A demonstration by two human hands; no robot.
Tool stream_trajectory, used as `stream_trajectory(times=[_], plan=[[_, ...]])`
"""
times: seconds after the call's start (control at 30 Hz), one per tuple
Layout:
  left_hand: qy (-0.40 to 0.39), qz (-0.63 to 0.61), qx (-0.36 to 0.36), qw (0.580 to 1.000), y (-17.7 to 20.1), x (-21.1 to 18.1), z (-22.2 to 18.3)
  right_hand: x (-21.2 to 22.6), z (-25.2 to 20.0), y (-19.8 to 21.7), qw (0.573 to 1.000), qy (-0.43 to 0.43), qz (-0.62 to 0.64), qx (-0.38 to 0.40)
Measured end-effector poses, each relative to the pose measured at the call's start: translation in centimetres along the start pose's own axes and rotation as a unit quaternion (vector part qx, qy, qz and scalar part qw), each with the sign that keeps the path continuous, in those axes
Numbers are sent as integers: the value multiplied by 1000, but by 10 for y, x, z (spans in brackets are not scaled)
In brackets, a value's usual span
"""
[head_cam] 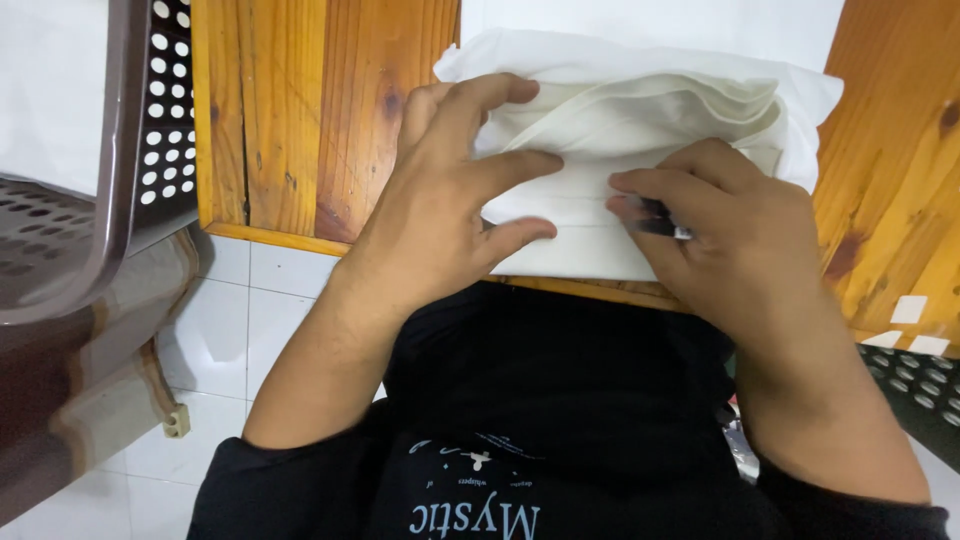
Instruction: Trimming loose threads from a white garment using thread snips on a wooden workbench.
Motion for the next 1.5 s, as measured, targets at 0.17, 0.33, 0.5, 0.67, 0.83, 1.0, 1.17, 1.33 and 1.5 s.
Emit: stream_trajectory(times=[0.17, 0.33, 0.5, 0.67, 0.83, 1.0, 1.17, 1.33, 1.5], plan=[[22, 51, -22, 998, 9, -5, -4, 13, 10, -9, 998, 55, -8, 7], [99, 23, -40, 994, 14, -3, -18, 6, 14, -15, 998, 51, 9, 46], [242, 55, -26, 968, 5, 16, -39, 3, 17, 0, 996, 34, 52, 62], [278, 48, -41, 959, 9, 15, -35, 2, 22, 17, 997, 26, 66, 33], [258, -122, -131, 949, 14, 11, -26, 1, 31, 16, 994, 49, 84, 50], [285, -88, -62, 953, 2, 6, -28, -21, 27, -1, 981, -50, 140, 128], [256, 9, -48, 965, -11, -8, -26, -31, 23, -13, 976, -53, 117, 177], [268, 15, 8, 963, -21, -9, -15, -27, 22, -5, 976, -36, 151, 153], [213, -57, -240, 945, 14, -25, -14, -34, 24, 32, 958, -28, 287, -2]])
Point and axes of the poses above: each hand's wrist, its own z-axis towards the middle knuckle, its own y-axis out of the back of the hand, x = y × z, the point moved 10 cm from there along z, towards the middle knuckle, and after that the axes turned 5 degrees about z, right-handed, at the moved point
